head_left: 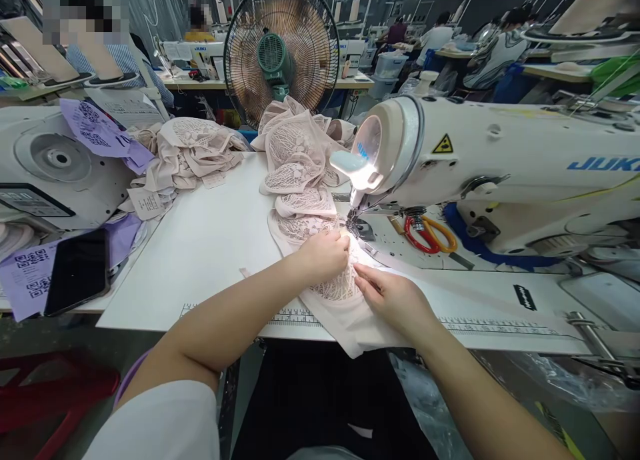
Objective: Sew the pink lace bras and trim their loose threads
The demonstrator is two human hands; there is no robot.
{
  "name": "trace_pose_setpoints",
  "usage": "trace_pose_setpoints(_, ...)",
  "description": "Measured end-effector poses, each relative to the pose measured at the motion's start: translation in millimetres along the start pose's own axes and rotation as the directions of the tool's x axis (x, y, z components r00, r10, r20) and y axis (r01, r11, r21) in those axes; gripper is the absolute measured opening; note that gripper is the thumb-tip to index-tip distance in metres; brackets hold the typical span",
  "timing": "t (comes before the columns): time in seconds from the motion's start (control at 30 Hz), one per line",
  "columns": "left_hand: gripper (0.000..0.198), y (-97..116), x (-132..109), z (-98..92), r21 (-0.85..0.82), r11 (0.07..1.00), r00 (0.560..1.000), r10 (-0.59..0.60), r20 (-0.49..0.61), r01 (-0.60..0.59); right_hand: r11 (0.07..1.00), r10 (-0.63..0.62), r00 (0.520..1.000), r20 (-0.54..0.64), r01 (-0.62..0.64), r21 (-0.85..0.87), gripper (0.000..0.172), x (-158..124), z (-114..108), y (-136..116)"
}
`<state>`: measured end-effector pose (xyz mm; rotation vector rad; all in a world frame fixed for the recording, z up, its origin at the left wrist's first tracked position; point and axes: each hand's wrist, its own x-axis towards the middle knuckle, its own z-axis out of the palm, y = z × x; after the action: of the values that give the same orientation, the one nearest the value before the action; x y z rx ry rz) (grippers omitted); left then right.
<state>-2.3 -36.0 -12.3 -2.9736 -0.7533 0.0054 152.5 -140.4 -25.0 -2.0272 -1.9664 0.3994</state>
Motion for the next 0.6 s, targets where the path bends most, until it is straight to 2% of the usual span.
trace_pose_setpoints(0.1, 0.030, -4, 3, -1.8, 0.023, 0.999, 0.998, 0.023, 0.062, -0.025, 1.000, -0.004, 1.000, -0.012, 0.004, -0.003, 0.037, 3, -4, 1)
trace_pose_setpoints(0.23, 0.035, -9, 8, -0.4, 0.025, 1.000, 0.999, 0.013, 0.038, -0.014, 1.000, -0.010, 1.000, -0.008, 0.010, -0.006, 0.039, 9, -8, 2)
trace_pose_setpoints(0.6, 0.040, -6, 16, -2.7, -0.053, 0.994, 0.991, -0.090, 0.096, 0.095, 0.998, 0.031, 0.998, 0.048, -0.028, -0.059, 0.038, 23, -13, 2)
